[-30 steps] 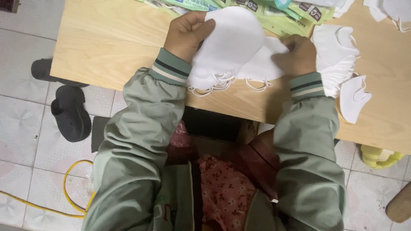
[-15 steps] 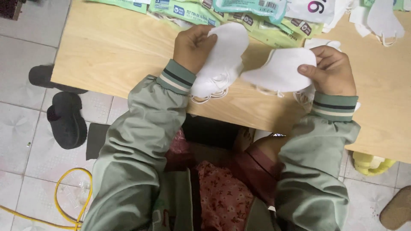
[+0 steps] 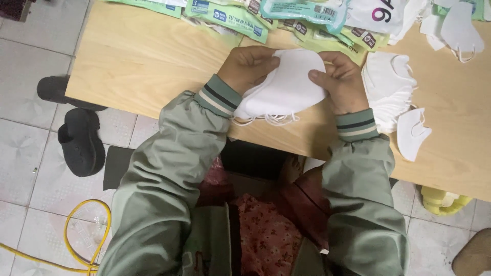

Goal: The person is picking up individual white mask components and stacking them neatly on a wooden table.

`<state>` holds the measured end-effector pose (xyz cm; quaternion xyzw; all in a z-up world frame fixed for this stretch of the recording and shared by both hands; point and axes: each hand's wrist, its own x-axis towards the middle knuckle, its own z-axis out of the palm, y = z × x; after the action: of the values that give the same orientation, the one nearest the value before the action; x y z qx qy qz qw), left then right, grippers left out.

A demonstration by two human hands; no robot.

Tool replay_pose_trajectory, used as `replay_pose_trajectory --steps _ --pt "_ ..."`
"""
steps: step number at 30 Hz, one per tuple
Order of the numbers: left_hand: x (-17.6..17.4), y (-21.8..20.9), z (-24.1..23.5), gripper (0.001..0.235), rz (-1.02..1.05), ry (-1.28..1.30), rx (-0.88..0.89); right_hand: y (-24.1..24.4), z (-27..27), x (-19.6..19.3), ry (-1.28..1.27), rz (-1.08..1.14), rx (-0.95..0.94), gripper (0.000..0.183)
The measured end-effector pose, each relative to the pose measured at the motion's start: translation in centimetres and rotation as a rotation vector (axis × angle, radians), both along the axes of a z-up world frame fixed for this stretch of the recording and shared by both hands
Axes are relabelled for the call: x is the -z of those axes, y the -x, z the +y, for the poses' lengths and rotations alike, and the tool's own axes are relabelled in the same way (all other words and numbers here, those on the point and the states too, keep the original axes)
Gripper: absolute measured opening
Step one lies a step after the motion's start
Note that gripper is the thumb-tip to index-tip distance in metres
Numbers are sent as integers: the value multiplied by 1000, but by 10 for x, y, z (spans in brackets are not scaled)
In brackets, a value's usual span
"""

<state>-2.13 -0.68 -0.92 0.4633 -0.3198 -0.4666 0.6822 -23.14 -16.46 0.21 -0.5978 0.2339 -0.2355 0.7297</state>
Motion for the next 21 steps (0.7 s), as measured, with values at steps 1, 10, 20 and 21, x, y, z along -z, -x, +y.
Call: replay_pose_trajectory --steps 1,10,20,21 --pt "3 -1 -1 25 0 -1 0 -1 1 0 -1 0 0 31" --pt "4 0 -3 20 40 -45 -8 -11 11 3 155 97 91 30" --pt "0 4 -3 9 39 -31 -70 -15 24 4 789 0 269 33" --pt "4 3 -3 13 83 -21 -22 -14 23 4 796 30 275 33"
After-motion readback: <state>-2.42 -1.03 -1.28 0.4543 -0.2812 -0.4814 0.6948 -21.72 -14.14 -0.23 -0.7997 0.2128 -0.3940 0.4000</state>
